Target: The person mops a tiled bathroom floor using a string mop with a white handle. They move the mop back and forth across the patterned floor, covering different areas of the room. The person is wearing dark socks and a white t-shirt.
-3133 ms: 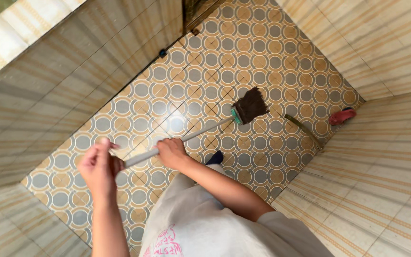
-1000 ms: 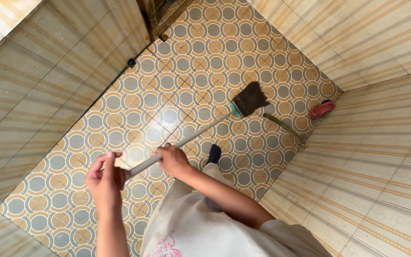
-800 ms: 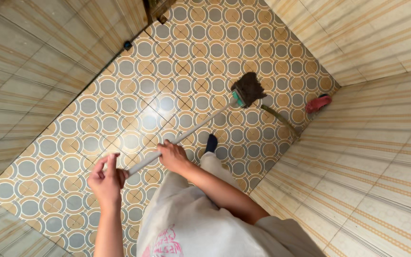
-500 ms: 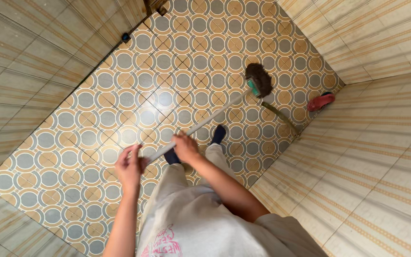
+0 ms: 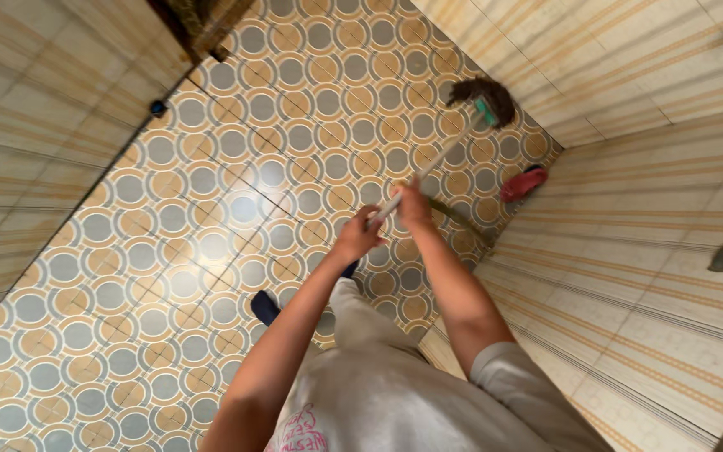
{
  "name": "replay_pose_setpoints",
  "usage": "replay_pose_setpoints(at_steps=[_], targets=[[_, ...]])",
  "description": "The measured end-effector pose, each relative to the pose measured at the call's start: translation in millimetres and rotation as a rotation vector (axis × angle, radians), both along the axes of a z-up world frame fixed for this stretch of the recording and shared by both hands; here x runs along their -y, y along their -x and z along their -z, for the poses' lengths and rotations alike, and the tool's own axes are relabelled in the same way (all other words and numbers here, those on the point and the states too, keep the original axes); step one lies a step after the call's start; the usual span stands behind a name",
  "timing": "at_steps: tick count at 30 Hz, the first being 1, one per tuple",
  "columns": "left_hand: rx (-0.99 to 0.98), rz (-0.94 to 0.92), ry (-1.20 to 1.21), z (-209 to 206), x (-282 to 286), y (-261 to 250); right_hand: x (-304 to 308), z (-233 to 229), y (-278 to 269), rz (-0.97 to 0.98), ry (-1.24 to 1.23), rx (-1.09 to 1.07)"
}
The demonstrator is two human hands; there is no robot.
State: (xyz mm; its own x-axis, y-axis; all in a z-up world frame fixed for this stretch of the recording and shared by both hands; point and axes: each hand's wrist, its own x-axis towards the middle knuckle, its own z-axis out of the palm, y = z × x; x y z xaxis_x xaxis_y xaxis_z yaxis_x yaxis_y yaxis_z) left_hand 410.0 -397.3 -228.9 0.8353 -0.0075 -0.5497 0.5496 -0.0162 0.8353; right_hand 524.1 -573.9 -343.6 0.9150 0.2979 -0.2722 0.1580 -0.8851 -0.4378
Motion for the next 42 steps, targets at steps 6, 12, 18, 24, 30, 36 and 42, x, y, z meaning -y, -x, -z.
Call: replay_pose_setpoints(at_steps=[6,12,18,24,30,36,42], targets=[[-0.013,0.128,-0.256,-41,10,-26,15,-15,-24,-0.002,0.007,0.05],[0.194,0.017,-0.395,-18,-30,37,-42,-32,31,0.022,-0.007,-0.08],[-0.071,-0.008,-0.409,-84,-118,126,-131,-57,128,-0.039,-0.103,0.003],[-0.171,-0.065,-0.479,-190,-213,227,-236,-119,232,-0.212,-0.13,-0.029],[-0.327,-0.152,-0.735,-272,-264,335,-310,-189,330,-0.585,-0.097,-0.134],[-0.444,-0.212,-0.803,-255,-289,409,-340,-168,391,-0.882,-0.121,-0.114],[-0.526,-0.285,-0.762,-179,-294,422,-336,-100,395,-0.815,-0.121,-0.053]])
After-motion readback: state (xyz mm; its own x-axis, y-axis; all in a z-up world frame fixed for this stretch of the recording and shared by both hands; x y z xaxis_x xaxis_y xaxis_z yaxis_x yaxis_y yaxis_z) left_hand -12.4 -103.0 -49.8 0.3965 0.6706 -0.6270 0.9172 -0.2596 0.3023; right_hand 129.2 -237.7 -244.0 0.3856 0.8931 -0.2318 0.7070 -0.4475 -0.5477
